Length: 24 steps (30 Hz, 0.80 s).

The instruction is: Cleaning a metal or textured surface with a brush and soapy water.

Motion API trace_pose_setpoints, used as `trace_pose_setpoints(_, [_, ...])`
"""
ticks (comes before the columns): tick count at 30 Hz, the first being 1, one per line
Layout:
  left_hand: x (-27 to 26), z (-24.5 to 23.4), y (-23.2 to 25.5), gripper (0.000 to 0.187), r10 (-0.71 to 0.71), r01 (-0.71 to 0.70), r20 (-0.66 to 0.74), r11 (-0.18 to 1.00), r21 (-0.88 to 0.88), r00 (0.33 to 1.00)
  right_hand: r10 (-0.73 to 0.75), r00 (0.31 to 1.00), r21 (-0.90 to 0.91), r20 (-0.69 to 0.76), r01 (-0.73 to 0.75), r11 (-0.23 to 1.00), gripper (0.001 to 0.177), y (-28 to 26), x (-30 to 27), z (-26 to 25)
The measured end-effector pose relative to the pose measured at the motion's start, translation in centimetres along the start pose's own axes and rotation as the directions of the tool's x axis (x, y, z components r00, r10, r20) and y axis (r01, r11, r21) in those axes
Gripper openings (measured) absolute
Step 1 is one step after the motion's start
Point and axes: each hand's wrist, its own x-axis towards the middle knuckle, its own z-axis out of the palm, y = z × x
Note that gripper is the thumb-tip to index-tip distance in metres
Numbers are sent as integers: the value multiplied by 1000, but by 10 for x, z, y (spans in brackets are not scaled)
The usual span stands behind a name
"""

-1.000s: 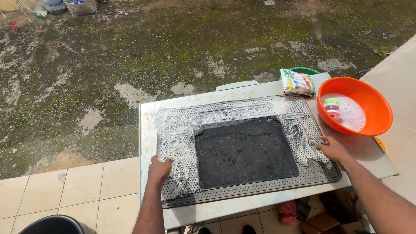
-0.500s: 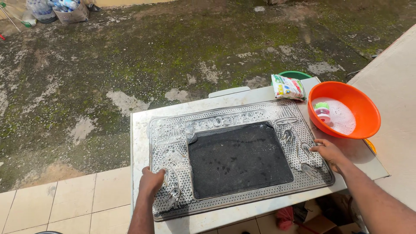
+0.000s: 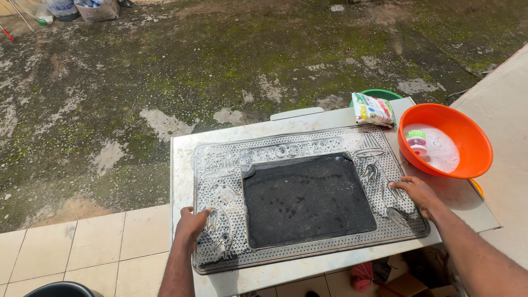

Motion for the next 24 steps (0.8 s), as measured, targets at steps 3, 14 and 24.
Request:
trace_pose_setpoints(3, [13,-4,-9,84,-16,15,-14,997,-80,1000,-56,998,-55,1,56,997,79,18,23,-3])
trace_pose_setpoints(14, [72,1,-42,56,-15,0,-120,992,-123,993,8,999,136,40,-13,991,79,-5,3,-5])
trace_pose_setpoints(24, [68,-19,-55,22,-55,137,-348,967,215,936,23,996,148,88,-36,988,82,-30,-24,23])
